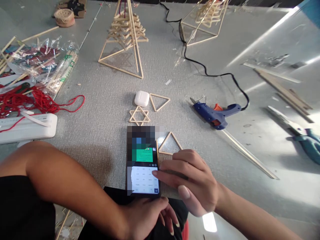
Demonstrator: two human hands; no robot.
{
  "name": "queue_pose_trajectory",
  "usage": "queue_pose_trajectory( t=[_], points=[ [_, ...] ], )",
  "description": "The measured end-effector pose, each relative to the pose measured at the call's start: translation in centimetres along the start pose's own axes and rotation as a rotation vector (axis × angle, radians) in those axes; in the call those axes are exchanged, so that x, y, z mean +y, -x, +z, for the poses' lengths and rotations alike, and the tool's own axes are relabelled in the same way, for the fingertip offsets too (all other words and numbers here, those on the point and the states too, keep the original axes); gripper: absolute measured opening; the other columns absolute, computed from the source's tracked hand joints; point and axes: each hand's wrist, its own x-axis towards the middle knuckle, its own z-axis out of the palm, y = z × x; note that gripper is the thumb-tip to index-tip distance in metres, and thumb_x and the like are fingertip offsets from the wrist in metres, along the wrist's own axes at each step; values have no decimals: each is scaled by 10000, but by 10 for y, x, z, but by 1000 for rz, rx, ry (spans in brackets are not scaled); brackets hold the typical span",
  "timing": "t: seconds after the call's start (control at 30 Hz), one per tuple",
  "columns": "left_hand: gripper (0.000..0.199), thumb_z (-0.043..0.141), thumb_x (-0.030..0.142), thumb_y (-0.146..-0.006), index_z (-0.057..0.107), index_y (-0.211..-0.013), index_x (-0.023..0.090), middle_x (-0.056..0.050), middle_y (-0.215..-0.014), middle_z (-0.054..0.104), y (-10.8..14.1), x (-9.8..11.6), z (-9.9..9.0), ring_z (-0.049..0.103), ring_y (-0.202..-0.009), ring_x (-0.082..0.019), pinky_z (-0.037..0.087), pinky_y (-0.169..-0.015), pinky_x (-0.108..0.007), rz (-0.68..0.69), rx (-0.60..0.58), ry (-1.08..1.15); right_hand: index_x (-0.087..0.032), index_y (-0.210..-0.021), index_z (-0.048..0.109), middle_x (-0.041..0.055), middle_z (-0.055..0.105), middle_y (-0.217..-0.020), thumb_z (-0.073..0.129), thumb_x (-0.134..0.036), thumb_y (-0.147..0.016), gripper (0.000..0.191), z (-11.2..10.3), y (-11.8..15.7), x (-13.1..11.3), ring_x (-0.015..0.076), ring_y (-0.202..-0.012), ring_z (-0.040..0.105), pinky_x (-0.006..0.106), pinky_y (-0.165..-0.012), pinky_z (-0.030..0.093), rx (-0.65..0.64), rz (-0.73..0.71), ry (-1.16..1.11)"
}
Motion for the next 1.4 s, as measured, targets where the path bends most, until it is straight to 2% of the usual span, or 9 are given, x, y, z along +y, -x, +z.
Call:
queue_pose_trajectory(
  t=[0.23, 0.37, 0.47, 0.57, 0.77, 0.93, 1.1, 1.27, 1.4],
  points=[
    [490, 357, 639, -894, 584, -797, 216, -89, -824, 589, 1, 2, -3, 581, -866, -252, 455, -1006, -489, 4, -22, -32, -123, -1061, 745, 40, 659, -756, 344, -185, -1022, 408, 4, -1, 0, 185, -675, 501, 364, -606, 405, -9, -85, -117],
    [279, 473, 468, -815, 563, -696, 233, -74, -843, 602, 5, 7, -4, 616, -958, -267, 454, -1011, -461, 5, -70, -161, -100, -1033, 766, -5, 542, -610, 317, -245, -1039, 472, 10, -3, -4, 182, -578, 455, 355, -529, 347, -74, -203, -214],
    [179, 519, 374, -780, 562, -688, 227, -54, -843, 612, 5, 7, -3, 617, -935, -253, 457, -968, -444, -35, -94, -182, -91, -1017, 773, -7, 523, -596, 302, -249, -1049, 498, 11, -4, -6, 186, -573, 470, 351, -514, 346, -68, -199, -211],
    [92, 549, 281, -760, 616, -772, 218, -31, -846, 633, 3, 3, -2, 617, -927, -233, 450, -967, -431, -130, -53, -142, -82, -1056, 765, -9, 527, -597, 333, -217, -1025, 453, 9, -3, -4, 184, -551, 447, 354, -500, 329, -38, -163, -152],
    [225, 453, 178, -857, 581, -675, 213, -27, -813, 617, 4, 13, -2, 595, -920, -201, 440, -980, -396, -182, 19, -168, -70, -1069, 757, -6, 541, -595, 351, -185, -1009, 427, 7, 0, -2, 184, -555, 443, 349, -495, 348, -50, -132, -143],
    [257, 442, 146, -872, 567, -659, 215, -21, -794, 598, 5, 22, 0, 593, -925, -192, 454, -962, -368, -237, 46, -175, -79, -1104, 747, -13, 549, -607, 388, -170, -976, 391, 8, 0, -3, 188, -557, 470, 349, -499, 374, -59, -127, -151],
    [292, 434, 215, -907, 553, -641, 219, -23, -767, 575, 3, 17, 0, 597, -908, -198, 456, -979, -382, -208, 63, -173, -89, -1066, 752, -17, 530, -583, 392, -178, -956, 387, 9, 2, -5, 180, -526, 438, 352, -478, 334, -39, -140, -174],
    [311, 443, 299, -917, 528, -630, 218, -50, -826, 602, 2, 8, -2, 610, -933, -221, 452, -1003, -414, -127, 12, -179, -87, -1021, 768, -9, 556, -578, 428, -188, -952, 362, 14, 1, -6, 185, -544, 451, 351, -465, 342, -56, -187, -184],
    [298, 422, 238, -932, 546, -662, 214, -24, -793, 573, 4, 13, 0, 588, -897, -195, 445, -1000, -381, -199, 50, -130, -81, -1078, 759, -9, 544, -582, 365, -192, -1008, 415, 12, -3, -5, 189, -558, 447, 345, -485, 347, -44, -122, -125]
  ],
)
